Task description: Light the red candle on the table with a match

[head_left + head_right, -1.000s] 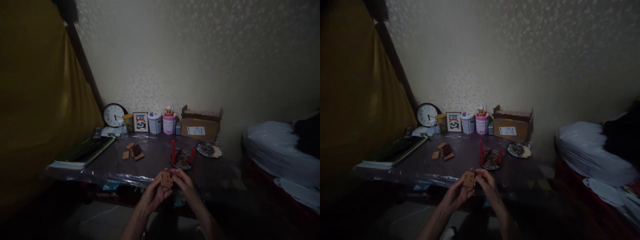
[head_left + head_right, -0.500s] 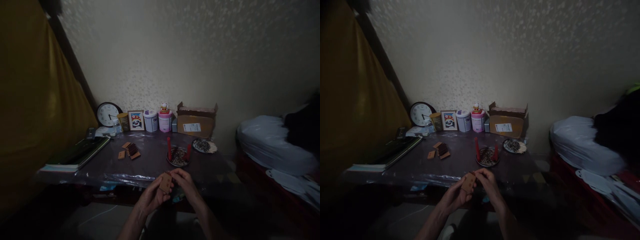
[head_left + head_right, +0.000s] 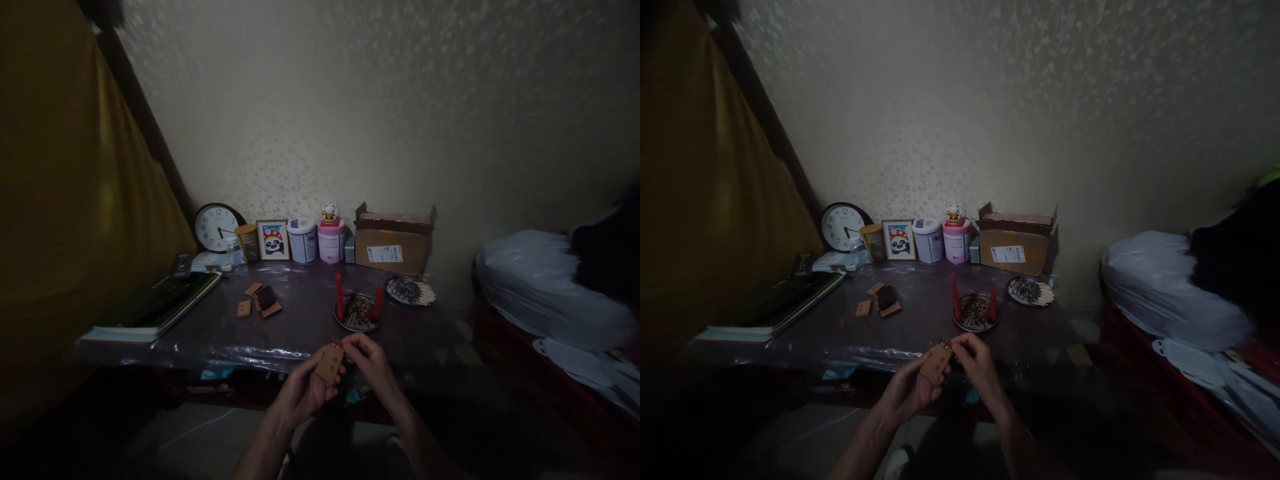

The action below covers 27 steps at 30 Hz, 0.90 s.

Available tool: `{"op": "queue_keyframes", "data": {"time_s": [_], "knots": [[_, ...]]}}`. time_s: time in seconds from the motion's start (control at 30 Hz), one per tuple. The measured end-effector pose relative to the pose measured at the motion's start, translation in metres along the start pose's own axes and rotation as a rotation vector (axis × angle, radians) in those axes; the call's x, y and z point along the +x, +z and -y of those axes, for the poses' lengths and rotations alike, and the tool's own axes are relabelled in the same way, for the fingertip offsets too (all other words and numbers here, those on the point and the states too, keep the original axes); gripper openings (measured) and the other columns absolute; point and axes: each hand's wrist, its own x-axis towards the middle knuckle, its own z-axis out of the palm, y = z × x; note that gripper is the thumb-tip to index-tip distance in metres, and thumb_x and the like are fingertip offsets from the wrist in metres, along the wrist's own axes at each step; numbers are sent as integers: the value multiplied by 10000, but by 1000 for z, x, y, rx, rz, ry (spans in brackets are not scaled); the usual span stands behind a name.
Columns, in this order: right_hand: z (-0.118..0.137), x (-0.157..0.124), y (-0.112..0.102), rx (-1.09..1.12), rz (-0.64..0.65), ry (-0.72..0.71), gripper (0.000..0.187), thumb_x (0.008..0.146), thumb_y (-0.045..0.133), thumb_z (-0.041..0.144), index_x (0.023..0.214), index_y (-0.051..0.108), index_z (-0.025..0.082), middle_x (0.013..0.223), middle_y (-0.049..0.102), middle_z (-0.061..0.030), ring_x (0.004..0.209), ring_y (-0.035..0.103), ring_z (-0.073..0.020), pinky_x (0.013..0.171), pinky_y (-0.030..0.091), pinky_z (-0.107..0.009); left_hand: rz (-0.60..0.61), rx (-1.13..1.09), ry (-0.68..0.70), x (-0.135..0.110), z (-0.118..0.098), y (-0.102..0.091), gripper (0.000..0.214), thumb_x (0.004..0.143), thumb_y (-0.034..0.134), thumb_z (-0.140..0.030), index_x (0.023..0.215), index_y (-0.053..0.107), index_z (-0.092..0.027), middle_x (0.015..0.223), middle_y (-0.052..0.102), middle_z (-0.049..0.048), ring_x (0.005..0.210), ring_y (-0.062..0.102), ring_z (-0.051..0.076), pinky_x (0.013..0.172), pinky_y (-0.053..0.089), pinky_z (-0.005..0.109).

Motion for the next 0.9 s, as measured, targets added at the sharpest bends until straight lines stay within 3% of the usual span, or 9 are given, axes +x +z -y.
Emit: {"op": "queue_keyframes", "data": {"time_s": [0.17,0.27,0.9], "knots": [[-2,0,-3,-307,25,-261,116,812,530,222,788,641,199,796,631,-12,789,593,-162,734,446,-270,-16,14,-2,3,-1,-4,300,866,446,-283,1058,586,-100,825,688,124,662,635,141,562,456,220],[3,-3,-4,-412,61,-337,148,832,500,175,805,641,210,807,623,-11,803,589,-154,747,439,-262,-32,26,-20,4,0,-6,313,864,449,-297,1060,579,-91,814,680,119,653,625,140,547,453,219],[1,-4,-7,-505,140,-354,172,845,479,133,838,637,203,827,602,-18,799,586,-141,739,440,-241,-65,107,-18,3,-1,-3,303,863,447,-295,1076,564,-114,814,674,115,650,619,134,551,453,210]]}}
